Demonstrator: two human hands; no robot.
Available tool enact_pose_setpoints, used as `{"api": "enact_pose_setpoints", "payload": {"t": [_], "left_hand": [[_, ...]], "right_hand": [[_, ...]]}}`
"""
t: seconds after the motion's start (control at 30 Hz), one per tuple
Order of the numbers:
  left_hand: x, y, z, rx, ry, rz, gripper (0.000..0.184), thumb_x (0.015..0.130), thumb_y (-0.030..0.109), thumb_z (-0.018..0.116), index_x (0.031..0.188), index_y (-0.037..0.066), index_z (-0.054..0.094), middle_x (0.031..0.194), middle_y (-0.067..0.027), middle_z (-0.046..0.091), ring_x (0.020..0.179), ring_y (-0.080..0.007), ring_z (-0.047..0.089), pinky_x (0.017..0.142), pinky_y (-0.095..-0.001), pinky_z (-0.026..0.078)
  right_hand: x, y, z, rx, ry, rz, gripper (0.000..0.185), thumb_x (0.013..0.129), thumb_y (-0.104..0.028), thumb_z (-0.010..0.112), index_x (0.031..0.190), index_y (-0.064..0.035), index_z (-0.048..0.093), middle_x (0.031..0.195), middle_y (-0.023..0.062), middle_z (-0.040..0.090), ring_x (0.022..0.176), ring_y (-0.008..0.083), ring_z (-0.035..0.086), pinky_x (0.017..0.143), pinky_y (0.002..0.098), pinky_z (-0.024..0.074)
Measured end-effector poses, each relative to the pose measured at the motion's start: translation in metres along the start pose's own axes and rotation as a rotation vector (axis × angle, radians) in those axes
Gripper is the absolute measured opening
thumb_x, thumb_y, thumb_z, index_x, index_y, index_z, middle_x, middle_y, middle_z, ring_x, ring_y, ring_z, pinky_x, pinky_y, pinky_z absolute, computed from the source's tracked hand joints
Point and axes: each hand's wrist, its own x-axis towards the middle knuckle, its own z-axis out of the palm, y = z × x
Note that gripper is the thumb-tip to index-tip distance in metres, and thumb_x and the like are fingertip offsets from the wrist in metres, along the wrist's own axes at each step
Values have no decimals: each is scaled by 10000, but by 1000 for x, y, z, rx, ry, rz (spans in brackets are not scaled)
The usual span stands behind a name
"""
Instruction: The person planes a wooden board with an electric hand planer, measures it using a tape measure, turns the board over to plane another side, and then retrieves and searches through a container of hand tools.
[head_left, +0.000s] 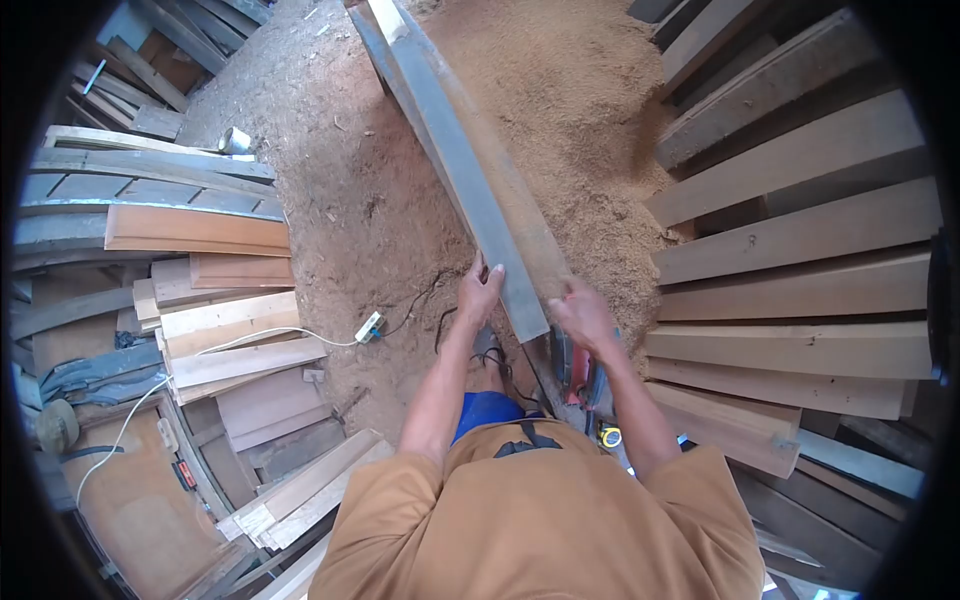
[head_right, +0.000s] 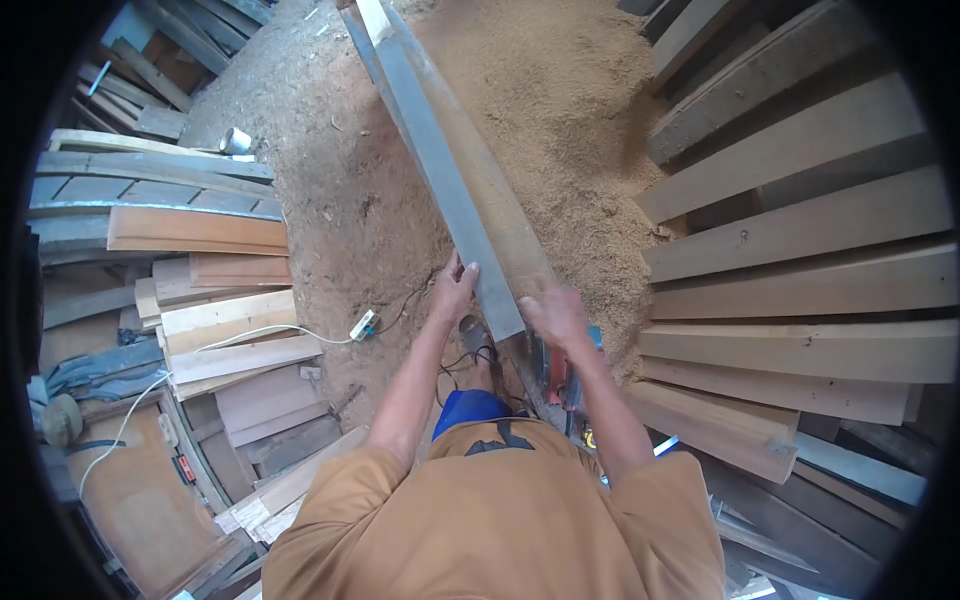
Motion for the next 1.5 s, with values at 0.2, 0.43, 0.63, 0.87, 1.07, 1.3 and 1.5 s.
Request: {"api": "enact_pose_setpoints", "payload": {"t": [0.2, 0.43, 0.63, 0.87, 1.07, 1.3, 1.5], "left_hand": [[-73, -13, 9, 156, -184, -86, 686, 1003, 217, 578, 1611, 152, 268, 1317, -77, 638, 1082, -157, 626, 833, -305, 535], [-139, -91, 4, 750, -331, -14, 719, 915, 320, 692, 1499, -10, 432, 1382, -249, 598, 1283, -365, 586, 1098, -415, 440], [-213, -72, 14, 930, -554, -175, 682, 902, 369, 686, 1438, -10, 503, 1397, -281, 566, 1327, -404, 533, 1125, -445, 421], [-250, -126, 39, 957, -663, 25, 662, 830, 230, 742, 1423, 68, 497, 1322, -260, 601, 1251, -434, 558, 1065, -481, 451], [-246, -153, 54, 996, -803, 29, 322, 801, 180, 701, 1076, 34, 618, 1149, -230, 664, 1109, -447, 617, 927, -516, 489], [-260, -226, -7, 967, -439, 164, 550, 808, 214, 689, 1326, 94, 548, 1214, -258, 646, 1151, -438, 599, 995, -486, 480], [-265, -204, -51, 1022, -285, -384, 651, 844, 301, 711, 1416, 57, 518, 1393, -255, 567, 1334, -412, 499, 1132, -464, 397]], "right_hand": [[-91, 79, -9, 148, 118, 212, 528, 852, -376, 735, 1167, 25, 600, 1047, 183, 669, 951, 299, 661, 875, 407, 516], [-128, 96, 46, 900, -23, 449, 388, 908, -334, 705, 1098, -4, 629, 834, 49, 673, 677, 137, 625, 634, 307, 509], [-118, 66, 3, 504, 49, 318, 467, 882, -434, 698, 1065, -10, 632, 737, 61, 643, 601, 137, 607, 556, 345, 493], [-114, -1, -61, 841, 60, 148, 456, 1018, -446, 535, 1190, -31, 610, 710, -6, 569, 574, 75, 542, 528, 246, 452], [-114, -32, -71, 810, -17, 53, 362, 1044, -378, 485, 1103, -44, 613, 700, -9, 567, 557, 70, 546, 509, 251, 453], [-145, -17, -28, 673, -229, 184, 291, 1018, -330, 489, 1061, -55, 575, 711, -8, 566, 568, 88, 551, 524, 273, 469], [-177, -6, 1, 718, -279, 125, 365, 985, -340, 545, 1177, -30, 538, 739, 26, 571, 612, 132, 574, 568, 313, 488]]}}
